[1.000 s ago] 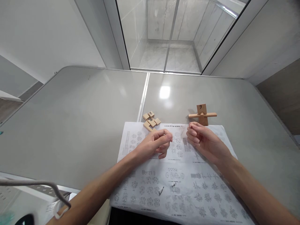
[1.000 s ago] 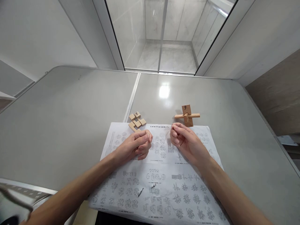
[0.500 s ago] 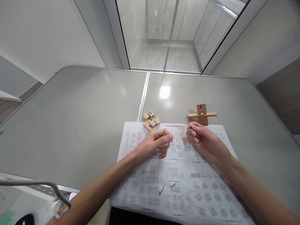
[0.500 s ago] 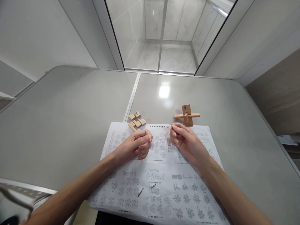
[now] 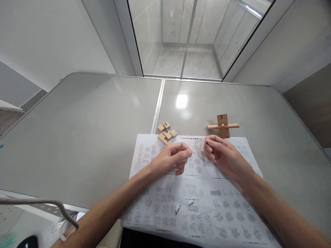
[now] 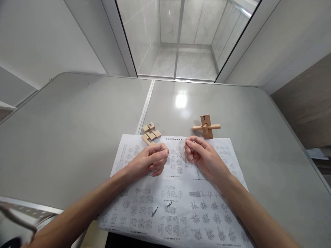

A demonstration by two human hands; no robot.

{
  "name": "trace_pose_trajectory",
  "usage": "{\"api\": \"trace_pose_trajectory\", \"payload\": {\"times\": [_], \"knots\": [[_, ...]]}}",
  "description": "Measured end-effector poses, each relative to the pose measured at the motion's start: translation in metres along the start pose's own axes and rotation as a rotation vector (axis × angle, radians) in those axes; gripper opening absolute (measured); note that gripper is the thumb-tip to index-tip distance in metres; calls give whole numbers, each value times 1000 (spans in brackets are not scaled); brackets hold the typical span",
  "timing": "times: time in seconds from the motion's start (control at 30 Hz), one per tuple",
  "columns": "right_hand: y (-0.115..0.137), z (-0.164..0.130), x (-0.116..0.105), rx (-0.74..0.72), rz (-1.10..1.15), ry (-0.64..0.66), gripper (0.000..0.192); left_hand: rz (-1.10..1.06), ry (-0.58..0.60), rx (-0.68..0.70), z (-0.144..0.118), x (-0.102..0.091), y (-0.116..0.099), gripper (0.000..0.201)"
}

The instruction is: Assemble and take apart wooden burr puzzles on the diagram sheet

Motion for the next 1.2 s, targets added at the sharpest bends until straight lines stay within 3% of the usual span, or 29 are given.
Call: {"api": "trace_pose_trajectory", "payload": {"times": [0.8,1.2], "knots": [[1,-1,2,13,-31,-22,31,48,12,-1,0,1,1,33],[1,-2,5,-5,-79,-14,30,210,36,-4,-1,6,-2,42]]}}
Point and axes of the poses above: each hand's wrist, its own z-axis towards the middle knuckle, its own x-axis out of the palm, y = z × x, the point moved 1 cm from there along z, towards the middle knuckle, and after that the axes turned 9 degrees about x, right-handed, at the moved point
